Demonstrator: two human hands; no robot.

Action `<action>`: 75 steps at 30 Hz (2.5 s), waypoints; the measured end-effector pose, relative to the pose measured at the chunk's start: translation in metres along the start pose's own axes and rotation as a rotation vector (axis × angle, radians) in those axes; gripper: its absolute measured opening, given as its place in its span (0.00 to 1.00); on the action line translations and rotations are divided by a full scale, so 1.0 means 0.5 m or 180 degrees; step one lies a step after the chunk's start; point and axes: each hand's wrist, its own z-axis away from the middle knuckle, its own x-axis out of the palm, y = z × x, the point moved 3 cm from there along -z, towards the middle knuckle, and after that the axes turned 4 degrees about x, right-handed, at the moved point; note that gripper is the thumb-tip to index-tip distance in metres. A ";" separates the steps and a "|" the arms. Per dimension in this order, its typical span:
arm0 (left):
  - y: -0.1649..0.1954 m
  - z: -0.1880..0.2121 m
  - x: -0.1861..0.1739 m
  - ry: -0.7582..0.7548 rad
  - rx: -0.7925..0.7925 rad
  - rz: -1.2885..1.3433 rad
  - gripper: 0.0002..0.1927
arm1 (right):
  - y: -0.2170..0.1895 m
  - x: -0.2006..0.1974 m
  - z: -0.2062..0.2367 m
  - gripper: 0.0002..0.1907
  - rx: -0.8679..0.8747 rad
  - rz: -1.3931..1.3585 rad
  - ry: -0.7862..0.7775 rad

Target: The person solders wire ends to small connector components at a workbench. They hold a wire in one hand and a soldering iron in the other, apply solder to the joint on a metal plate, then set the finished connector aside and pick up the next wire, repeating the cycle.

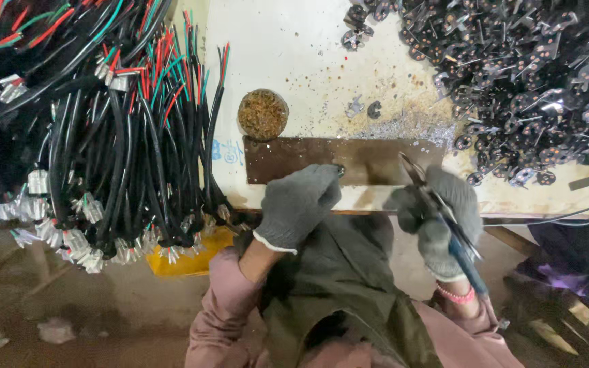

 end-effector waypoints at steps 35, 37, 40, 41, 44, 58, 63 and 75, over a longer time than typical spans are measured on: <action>0.023 -0.003 0.001 0.0221 -0.0833 0.0421 0.04 | 0.093 0.106 0.067 0.13 -0.0232 0.1176 0.0394; 0.022 0.003 0.001 0.0064 -0.0977 0.0654 0.05 | 0.090 0.096 0.056 0.17 0.0123 0.1321 0.0724; 0.014 0.026 -0.014 -0.0067 -0.1310 0.0978 0.11 | 0.089 0.100 0.031 0.19 0.0012 0.1489 0.0337; 0.015 0.031 -0.021 0.0002 -0.1095 0.1136 0.13 | 0.091 0.099 0.025 0.20 -0.0007 0.1373 0.0427; 0.016 0.050 -0.034 -0.0019 -0.0620 0.1339 0.17 | 0.094 0.097 0.020 0.23 0.0018 0.1063 0.0586; 0.005 0.064 -0.014 -0.0117 -0.0783 0.1829 0.08 | 0.123 0.083 0.052 0.19 -0.0566 0.1574 0.0274; -0.002 0.067 -0.020 -0.0538 -0.0981 0.2106 0.09 | 0.133 0.067 0.050 0.09 0.0938 0.1208 -0.0349; 0.013 0.095 0.012 0.0027 -0.1449 0.2549 0.06 | 0.043 0.098 0.002 0.20 0.0079 0.1257 0.0239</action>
